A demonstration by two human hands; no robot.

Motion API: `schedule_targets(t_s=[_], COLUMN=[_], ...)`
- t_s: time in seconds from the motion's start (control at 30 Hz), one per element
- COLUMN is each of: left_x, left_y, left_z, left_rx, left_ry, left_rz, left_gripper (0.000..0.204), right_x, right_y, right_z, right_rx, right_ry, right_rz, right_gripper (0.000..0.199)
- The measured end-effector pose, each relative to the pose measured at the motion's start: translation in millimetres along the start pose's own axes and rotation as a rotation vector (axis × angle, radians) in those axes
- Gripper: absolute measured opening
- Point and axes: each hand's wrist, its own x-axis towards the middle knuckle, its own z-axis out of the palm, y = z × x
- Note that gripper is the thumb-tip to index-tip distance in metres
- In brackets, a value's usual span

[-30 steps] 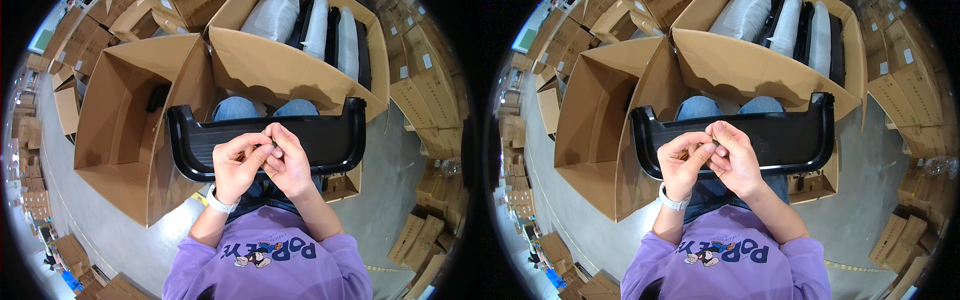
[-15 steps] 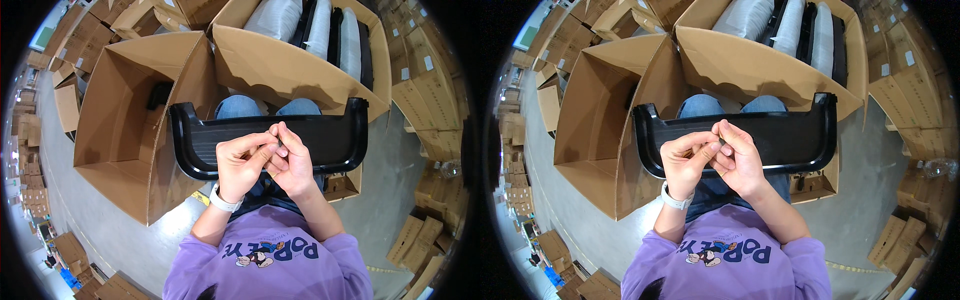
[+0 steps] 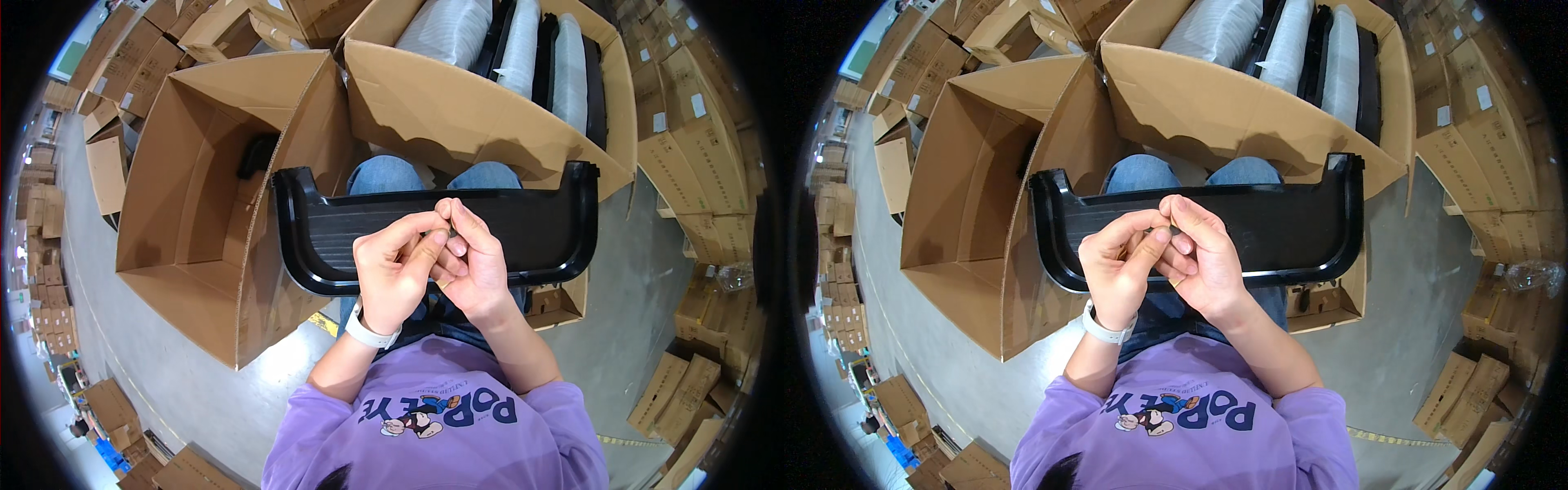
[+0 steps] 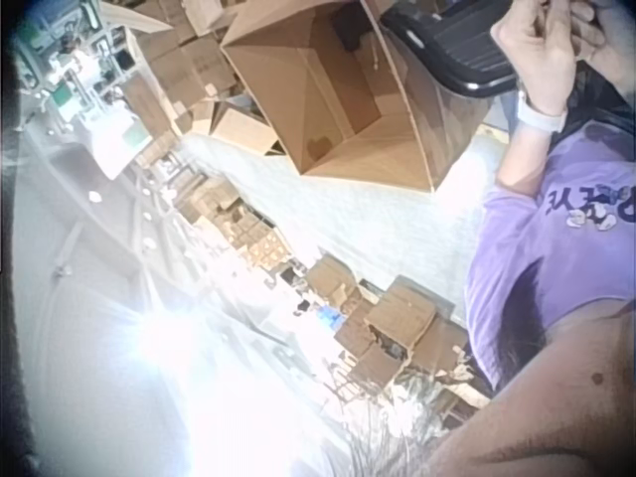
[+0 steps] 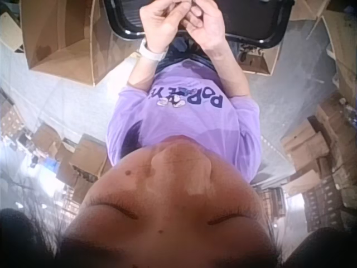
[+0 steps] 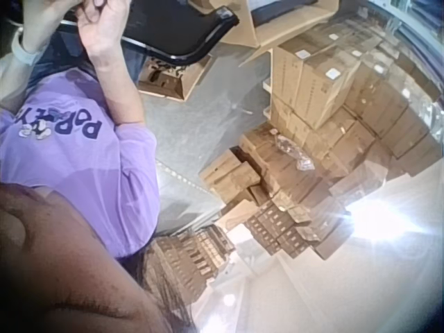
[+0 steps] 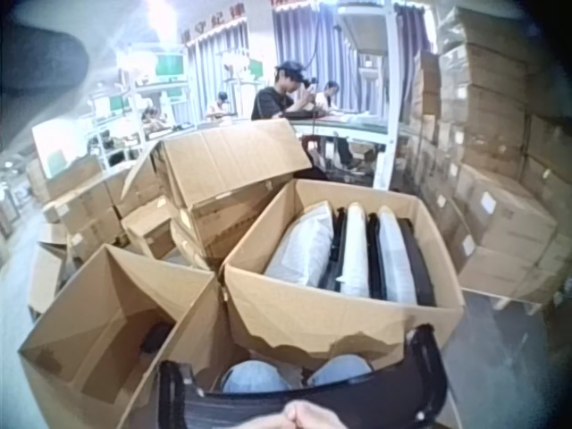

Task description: The person retrieves plastic parts and adhesive pads, peels the backing off the pads by hand to attach them onto the plastic parts, and places the assembled parts into a cardboard box.

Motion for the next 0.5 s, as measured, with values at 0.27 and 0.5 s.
schedule_targets(t_s=[0.27,0.5], left_x=[0.3,0.8], left_y=[-1.9,-2.9], left_z=[-1.7,-1.6], left_rx=[0.037,0.065], left_ry=[-0.044,-0.083], left_rz=[0.028,0.021], left_gripper=[0.012,0.014], right_x=[-0.7,-1.7], right_y=[-5.2,-8.3], right_z=[2.4,1.0], right_rx=[-0.055,-0.101], right_ry=[-0.010,0.033], right_rz=[-0.004,-0.026], right_gripper=[0.023,0.025])
